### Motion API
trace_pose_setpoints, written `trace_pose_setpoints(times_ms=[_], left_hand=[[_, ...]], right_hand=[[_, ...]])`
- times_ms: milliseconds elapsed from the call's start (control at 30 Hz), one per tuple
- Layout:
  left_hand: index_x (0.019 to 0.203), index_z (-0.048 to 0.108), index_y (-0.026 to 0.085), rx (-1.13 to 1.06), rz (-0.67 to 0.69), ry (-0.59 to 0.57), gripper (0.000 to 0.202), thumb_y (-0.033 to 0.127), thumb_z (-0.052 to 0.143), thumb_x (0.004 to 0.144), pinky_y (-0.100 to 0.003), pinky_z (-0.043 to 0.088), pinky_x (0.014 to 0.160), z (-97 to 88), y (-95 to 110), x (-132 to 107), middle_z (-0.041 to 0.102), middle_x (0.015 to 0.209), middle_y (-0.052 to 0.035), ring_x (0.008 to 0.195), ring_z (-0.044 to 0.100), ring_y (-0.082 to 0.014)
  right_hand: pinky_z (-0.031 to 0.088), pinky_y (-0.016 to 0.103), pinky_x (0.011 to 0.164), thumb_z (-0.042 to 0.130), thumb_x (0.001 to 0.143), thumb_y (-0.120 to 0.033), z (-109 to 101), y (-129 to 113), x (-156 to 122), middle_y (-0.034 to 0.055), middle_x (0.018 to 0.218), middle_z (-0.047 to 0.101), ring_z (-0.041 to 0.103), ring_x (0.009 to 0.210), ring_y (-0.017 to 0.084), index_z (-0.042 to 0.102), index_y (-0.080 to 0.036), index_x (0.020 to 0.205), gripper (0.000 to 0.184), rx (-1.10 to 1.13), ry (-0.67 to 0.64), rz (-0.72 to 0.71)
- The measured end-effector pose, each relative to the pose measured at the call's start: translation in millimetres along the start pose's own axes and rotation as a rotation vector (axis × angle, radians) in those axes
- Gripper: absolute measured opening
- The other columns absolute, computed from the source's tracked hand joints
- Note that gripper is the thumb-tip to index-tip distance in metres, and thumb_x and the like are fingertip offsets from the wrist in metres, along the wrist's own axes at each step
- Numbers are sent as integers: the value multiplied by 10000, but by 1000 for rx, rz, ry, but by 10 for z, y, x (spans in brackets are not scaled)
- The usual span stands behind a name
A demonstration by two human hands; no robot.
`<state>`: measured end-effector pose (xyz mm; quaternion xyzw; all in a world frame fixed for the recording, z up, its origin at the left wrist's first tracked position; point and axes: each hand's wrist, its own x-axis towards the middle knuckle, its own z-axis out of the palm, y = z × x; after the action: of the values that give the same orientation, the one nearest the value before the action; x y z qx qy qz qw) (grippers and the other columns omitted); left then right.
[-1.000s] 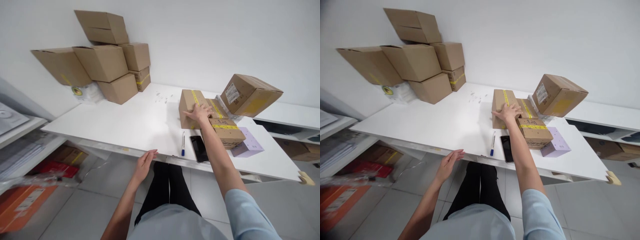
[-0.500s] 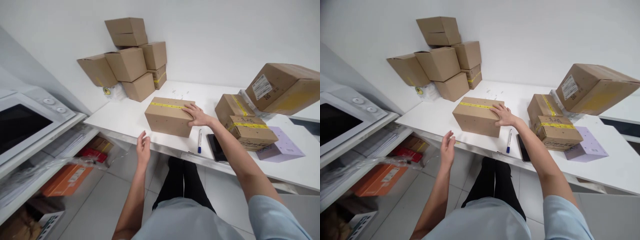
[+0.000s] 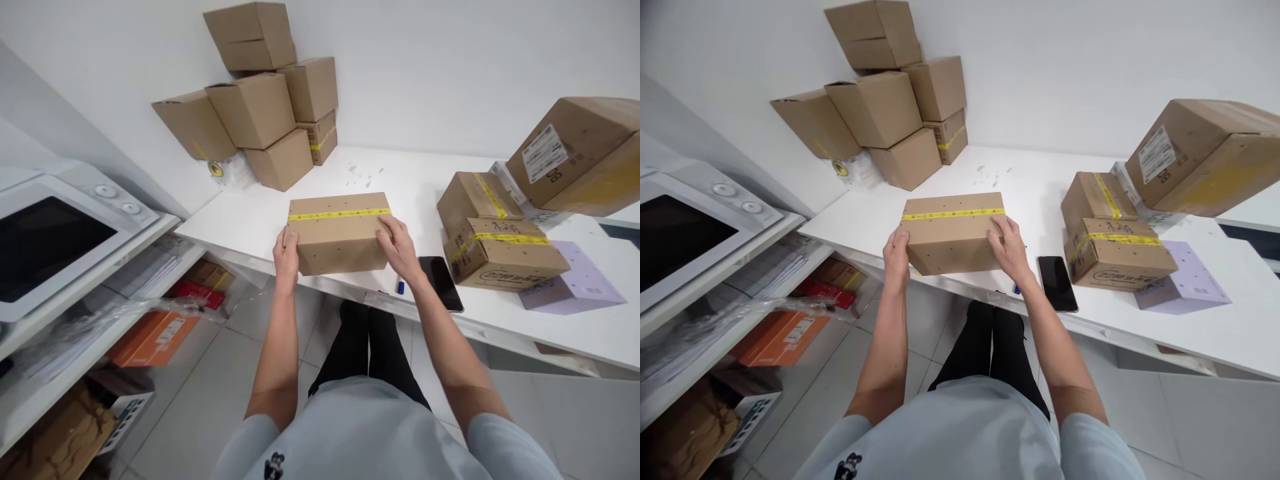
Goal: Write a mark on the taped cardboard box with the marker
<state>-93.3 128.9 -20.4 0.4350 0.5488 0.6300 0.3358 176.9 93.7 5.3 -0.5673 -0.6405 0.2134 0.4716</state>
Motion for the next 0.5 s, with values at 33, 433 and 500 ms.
trace_pose_setpoints(times_ms=[33, 433, 500], left_hand=[[1252, 633, 196, -28, 10, -2, 473, 461, 627, 861, -382, 476, 1072, -8, -19, -33, 672, 1296, -109, 1225, 615, -259], [1269, 515, 266, -54, 33, -17, 529, 334, 681, 771, -363, 487, 1059, -207, 18, -514, 590, 1359, -71, 1246, 590, -228], [1242, 523, 262, -40, 50, 0, 514, 321, 688, 759, -363, 491, 1054, -199, 27, -524, 596, 1335, -70, 1238, 591, -228]], right_hand=[[371, 505, 1174, 484, 924, -489, 57, 6, -73, 128, 1441, 508, 442, 1394, 262, 573, -258, 1332, 478, 28, 55, 0], [491, 499, 1025, 536, 901, -383, 219, -15, -487, 114, 1370, 537, 509, 1333, 275, 633, -283, 1181, 312, 105, 305, -42], [474, 504, 1051, 537, 901, -373, 218, -25, -488, 105, 1365, 544, 519, 1325, 265, 632, -288, 1173, 301, 93, 312, -43]])
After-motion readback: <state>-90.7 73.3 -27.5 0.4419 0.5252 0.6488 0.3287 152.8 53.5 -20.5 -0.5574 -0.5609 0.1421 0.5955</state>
